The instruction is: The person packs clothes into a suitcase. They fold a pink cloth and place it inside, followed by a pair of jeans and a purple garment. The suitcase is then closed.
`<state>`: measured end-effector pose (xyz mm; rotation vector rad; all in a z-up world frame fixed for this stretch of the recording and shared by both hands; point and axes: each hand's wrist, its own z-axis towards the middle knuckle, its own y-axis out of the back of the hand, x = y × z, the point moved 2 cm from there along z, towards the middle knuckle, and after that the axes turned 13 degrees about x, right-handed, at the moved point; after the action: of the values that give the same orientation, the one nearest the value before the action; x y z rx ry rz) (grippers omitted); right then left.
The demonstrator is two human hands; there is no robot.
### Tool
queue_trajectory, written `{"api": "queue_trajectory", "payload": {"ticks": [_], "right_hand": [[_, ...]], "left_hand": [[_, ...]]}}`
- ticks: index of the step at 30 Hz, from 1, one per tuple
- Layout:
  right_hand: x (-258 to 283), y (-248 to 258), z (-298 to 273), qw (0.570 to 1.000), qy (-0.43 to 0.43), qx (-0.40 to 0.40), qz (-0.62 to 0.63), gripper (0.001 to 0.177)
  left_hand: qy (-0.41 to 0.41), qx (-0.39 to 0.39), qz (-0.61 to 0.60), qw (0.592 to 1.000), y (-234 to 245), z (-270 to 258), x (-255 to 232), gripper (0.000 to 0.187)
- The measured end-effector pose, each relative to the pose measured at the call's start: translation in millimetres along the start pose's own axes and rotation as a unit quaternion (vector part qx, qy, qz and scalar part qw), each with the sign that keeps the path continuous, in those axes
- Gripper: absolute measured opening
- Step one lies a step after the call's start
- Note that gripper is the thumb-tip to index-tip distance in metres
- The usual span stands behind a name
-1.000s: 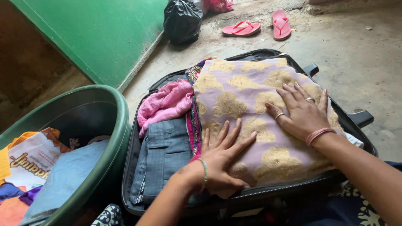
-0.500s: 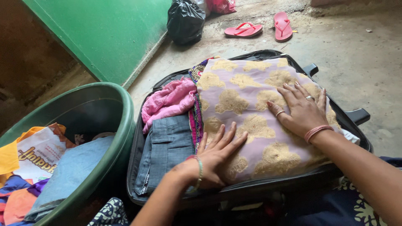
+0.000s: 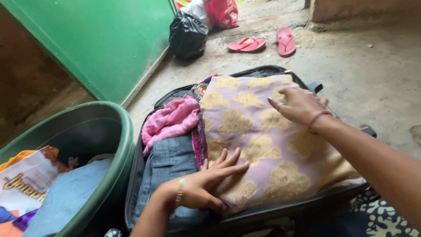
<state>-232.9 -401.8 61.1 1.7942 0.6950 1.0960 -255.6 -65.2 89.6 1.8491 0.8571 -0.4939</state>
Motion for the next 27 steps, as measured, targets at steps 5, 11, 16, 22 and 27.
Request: {"api": "queue_trajectory", "payload": {"ticks": [5, 11, 16, 22, 27], "right_hand": [[23, -5, 52, 0.991, 0.107, -0.080, 0.017, 0.075], [21, -21, 69, 0.996, 0.077, -0.042, -0.023, 0.082], [18, -37, 65, 0.997, 0.051, -0.054, -0.027, 0.085], [16, -39, 65, 0.992, 0.063, -0.102, -0.043, 0.082], [15, -42, 65, 0.991, 0.056, -0.105, -0.056, 0.081]], "left_hand": [[-0.088, -0.008, -0.211, 0.974, 2, -9, 14, 0.064], [-0.066, 0.006, -0.175, 0.982, -1, -6, 16, 0.044], [-0.058, 0.013, -0.195, 0.979, 4, -6, 10, 0.041], [0.009, -0.101, -0.217, 0.971, 48, 6, 6, 0.048], [0.239, -0.441, 0.080, 0.861, 114, 79, 32, 0.056]]}}
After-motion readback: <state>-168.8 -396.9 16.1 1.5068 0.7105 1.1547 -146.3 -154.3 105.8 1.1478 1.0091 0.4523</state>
